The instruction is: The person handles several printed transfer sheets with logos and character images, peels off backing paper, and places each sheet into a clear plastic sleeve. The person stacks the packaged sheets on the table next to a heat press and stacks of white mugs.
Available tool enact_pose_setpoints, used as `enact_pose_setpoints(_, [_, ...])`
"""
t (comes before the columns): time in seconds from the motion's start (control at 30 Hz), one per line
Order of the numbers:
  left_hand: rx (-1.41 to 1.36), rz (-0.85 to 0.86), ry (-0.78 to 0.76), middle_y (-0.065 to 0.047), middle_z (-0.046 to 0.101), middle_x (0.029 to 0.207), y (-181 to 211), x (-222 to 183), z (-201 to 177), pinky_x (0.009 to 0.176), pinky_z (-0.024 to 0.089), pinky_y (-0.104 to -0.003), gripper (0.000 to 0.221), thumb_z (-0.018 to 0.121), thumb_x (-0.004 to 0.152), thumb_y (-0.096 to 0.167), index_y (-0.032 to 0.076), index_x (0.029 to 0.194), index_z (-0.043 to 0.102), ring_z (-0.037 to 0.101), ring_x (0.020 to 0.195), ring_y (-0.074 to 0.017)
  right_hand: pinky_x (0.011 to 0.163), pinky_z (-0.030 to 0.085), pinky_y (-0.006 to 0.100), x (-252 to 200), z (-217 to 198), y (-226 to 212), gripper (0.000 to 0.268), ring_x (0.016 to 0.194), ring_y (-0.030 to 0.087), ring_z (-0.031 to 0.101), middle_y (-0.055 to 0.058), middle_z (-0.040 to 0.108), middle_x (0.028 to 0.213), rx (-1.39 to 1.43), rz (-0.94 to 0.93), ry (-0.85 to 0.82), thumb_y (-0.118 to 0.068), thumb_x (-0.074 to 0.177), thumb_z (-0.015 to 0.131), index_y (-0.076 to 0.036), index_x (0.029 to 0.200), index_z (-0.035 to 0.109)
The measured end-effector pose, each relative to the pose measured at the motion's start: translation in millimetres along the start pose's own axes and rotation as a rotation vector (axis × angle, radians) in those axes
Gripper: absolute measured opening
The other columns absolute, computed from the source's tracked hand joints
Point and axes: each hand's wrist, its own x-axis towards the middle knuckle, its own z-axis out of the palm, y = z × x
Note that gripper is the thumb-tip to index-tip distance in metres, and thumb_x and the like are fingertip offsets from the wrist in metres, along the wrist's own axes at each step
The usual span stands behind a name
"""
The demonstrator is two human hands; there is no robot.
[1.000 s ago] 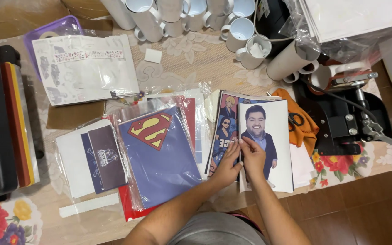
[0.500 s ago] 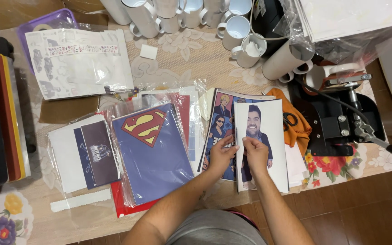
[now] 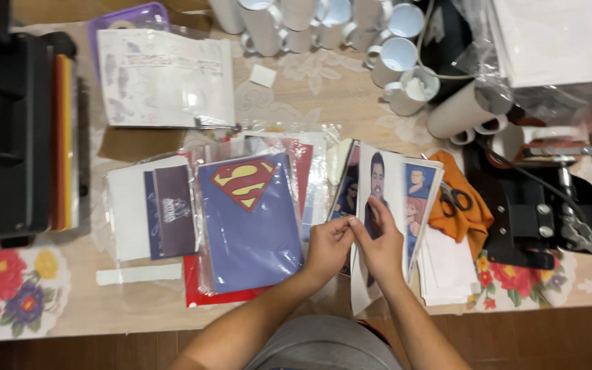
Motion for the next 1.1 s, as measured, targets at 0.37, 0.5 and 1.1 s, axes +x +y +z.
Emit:
enact_pose_setpoints(0.37, [1.007, 1.053, 0.36, -0.021, 0.072, 0.116, 131.0, -57.0, -50.0, 0.084, 0.061, -0.042, 0.02, 0.053, 0.103, 0.006, 0.0, 0.11, 0.071, 0.074, 0.102, -0.0343, 0.083, 0.053, 0.025, -16.4, 50.6, -18.6, 0.02, 0.088, 0.014, 0.067, 0.007, 0.072, 0.099, 0.878, 0.019, -0.218, -0.015, 0.103, 0.053, -0.006, 0.115, 0.066])
enact_pose_setpoints(0.5, [0.832, 0.559, 0.201, -0.023, 0.041, 0.156, 102.8, -52.4, -77.0, 0.121, 0.028, -0.053, 0.065, 0.064, 0.096, 0.029, 0.001, 0.15, 0.04, 0.035, 0.147, -0.0421, 0.088, 0.054, 0.029, -24.2, 69.7, -31.1, 0.026, 0.096, 0.018, 0.069, 0.015, 0.072, 0.113, 0.956, 0.076, -0.34, -0.019, 0.102, 0.055, -0.001, 0.119, 0.062])
enact_pose_setpoints(1.1, [-0.133, -0.038, 0.105, -0.012, 0.071, 0.115, 16.0, -15.9, -149.1, 0.097, 0.051, -0.041, 0.036, 0.052, 0.105, 0.021, 0.0, 0.131, 0.064, 0.062, 0.107, -0.0192, 0.084, 0.06, 0.042, -59.4, 95.1, -69.0, 0.07, 0.11, 0.032, 0.068, 0.025, 0.064, 0.133, 0.208, -0.256, -0.49, 0.01, 0.087, 0.054, -0.01, 0.152, 0.037])
